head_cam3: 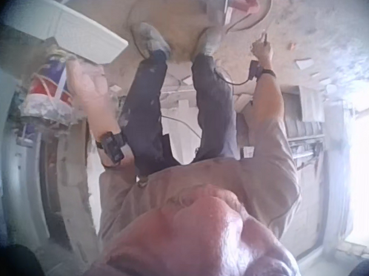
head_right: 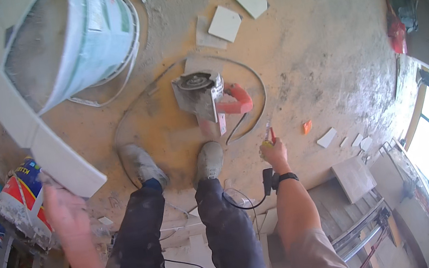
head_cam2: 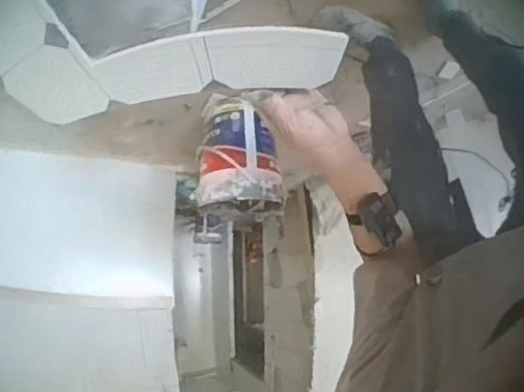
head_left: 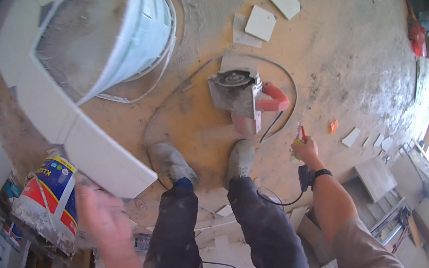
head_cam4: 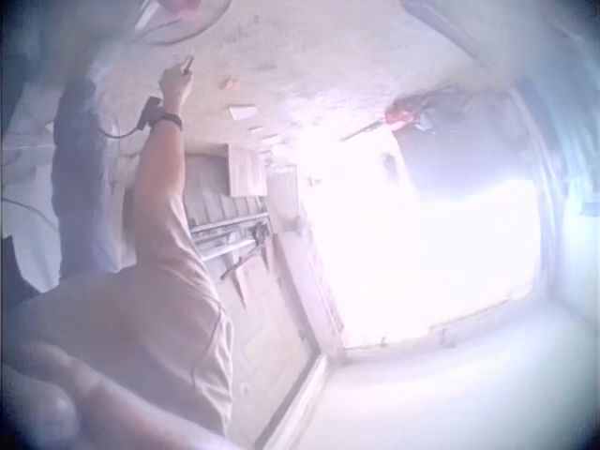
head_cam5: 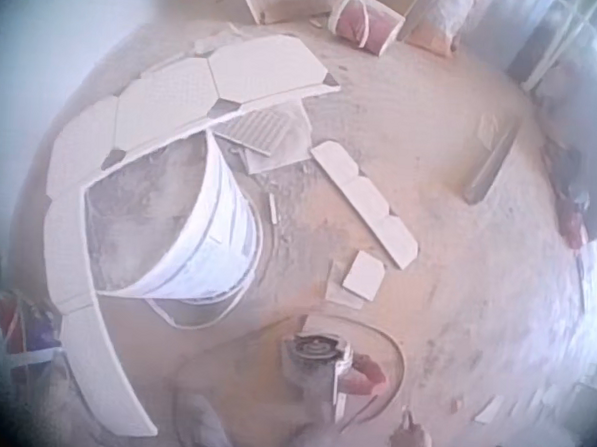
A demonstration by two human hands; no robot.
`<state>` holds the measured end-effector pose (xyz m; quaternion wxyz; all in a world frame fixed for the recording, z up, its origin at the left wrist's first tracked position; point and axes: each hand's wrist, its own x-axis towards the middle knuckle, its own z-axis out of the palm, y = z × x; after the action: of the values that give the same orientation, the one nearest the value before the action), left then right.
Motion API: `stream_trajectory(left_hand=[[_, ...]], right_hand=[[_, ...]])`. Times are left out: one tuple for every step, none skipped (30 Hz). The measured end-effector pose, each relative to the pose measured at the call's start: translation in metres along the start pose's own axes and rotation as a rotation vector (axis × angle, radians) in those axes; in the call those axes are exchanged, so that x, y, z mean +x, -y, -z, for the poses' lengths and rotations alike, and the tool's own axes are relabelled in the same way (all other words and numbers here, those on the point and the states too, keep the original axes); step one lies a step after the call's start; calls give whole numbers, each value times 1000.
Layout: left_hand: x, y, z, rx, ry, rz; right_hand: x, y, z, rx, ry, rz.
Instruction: Installing floor tiles in a bathroom renovation area, including positioning, hammering with a mallet, and measuring for cuts.
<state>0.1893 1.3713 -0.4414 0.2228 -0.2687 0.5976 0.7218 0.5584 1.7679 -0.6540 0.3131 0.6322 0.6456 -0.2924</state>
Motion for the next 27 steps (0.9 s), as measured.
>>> stream_trajectory(left_hand=[[4, 0, -1, -29, -68, 42], [9, 0, -5, -58, -135, 71], [11, -5, -7, -73, -124, 69], [12, -10, -2, -89, -97, 90], [12, -17, 0, -86, -81, 113], [13, -37, -8, -55, -62, 161], [11, -43, -13, -22, -71, 141], [13, -27, -15, -53, -91, 166], [8, -44, -26, -23, -126, 138], [13, -28, -29, -40, -117, 132], [11, -37, -36, 19, -242, 77], [15, -22, -37, 27, -361, 63], [20, -13, -44, 16, -364, 40], [22, -27, -52, 86, -443, -67], [31, -18, -54, 109, -507, -130], [39, -11, -55, 85, -505, -155], [45, -11, -58, 93, -481, -147], [46, -17, -52, 115, -470, -133], [53, -21, -44, 113, -481, -158], [56, -27, -36, 201, -472, -190], [61, -32, -31, 273, -454, -221], [65, -38, -24, 353, -447, -196], [70, -40, -14, 335, -453, -187], [77, -44, -3, 463, -399, -235], [85, -52, 1, 581, -340, -283], [88, -68, 0, 555, -345, -279], [93, -81, 0, 710, -261, -337]], right_hand=[[0, -17, -1, -23, -42, -26], [4, -27, -2, -39, -84, -43], [18, -44, 4, -38, -102, -39], [32, -59, 10, 136, -68, 19], [40, -71, 5, 310, -13, 68], [37, -54, -11, 332, 18, 65], [34, -33, -23, 256, 65, 10], [36, -16, -8, 149, 59, -39], [32, 15, -19, 190, 100, -17], [33, 32, -5, 350, 106, -47], [24, 65, -16, 549, 188, -67], [23, 81, -9, 707, 224, -96], [24, 98, 1, 868, 260, -120], [19, 130, -10, 1059, 354, -144], [24, 144, -8, 1064, 361, -109], [26, 156, -4, 1317, 486, -93], [28, 169, -3, 1575, 635, -82], [17, 178, -1, 1521, 602, -32], [8, 188, 1, 1522, 629, -20], [-10, 193, 6, 1461, 609, -36], [-22, 200, 13, 1400, 577, -34], [-40, 203, 10, 1410, 611, -15], [-70, 209, 13, 1392, 604, -5], [-105, 223, 15, 1412, 626, -41], [-130, 232, 28, 1431, 639, -70], [-146, 232, 52, 1381, 720, 32], [-162, 229, 75, 1356, 712, 47]])
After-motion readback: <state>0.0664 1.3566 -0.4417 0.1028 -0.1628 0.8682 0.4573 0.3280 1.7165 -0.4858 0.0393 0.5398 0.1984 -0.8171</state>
